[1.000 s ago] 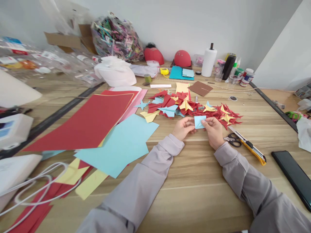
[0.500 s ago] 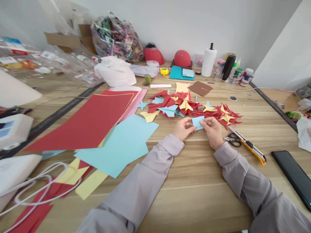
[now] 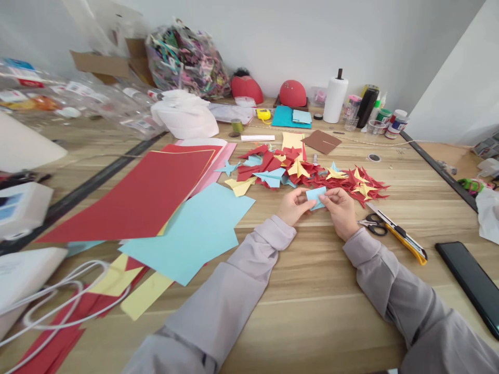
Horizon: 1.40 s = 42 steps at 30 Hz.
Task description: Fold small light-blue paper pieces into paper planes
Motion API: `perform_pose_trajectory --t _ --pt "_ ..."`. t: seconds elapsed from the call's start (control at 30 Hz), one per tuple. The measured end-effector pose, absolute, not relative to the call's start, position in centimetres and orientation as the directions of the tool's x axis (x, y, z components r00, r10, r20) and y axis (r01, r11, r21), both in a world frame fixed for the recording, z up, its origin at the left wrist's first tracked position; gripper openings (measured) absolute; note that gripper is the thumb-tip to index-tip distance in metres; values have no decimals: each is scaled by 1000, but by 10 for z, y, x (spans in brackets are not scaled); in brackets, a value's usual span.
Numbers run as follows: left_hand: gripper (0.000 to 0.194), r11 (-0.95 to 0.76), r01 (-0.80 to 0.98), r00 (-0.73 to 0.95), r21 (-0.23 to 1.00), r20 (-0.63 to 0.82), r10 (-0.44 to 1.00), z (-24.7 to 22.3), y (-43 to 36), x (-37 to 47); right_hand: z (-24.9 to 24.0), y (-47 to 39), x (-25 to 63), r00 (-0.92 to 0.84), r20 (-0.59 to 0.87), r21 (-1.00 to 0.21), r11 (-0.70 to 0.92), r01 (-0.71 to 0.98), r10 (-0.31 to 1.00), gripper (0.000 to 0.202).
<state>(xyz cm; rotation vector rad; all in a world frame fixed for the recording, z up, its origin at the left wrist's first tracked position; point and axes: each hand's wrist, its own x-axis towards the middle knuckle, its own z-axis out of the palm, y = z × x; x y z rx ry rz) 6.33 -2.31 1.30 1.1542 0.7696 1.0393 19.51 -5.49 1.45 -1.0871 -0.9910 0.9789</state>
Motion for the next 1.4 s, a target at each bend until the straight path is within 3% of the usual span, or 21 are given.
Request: perform_pose_trajectory --t 0.43,1.4 --pt "40 43 -229 330 972 35 943 11 -21 63 10 -55 197 168 176 -971 199 -130 970 32" --pt "33 65 -267 408 961 52 911 12 -21 61 11 -53 197 267 113 -965 170 -201 957 29"
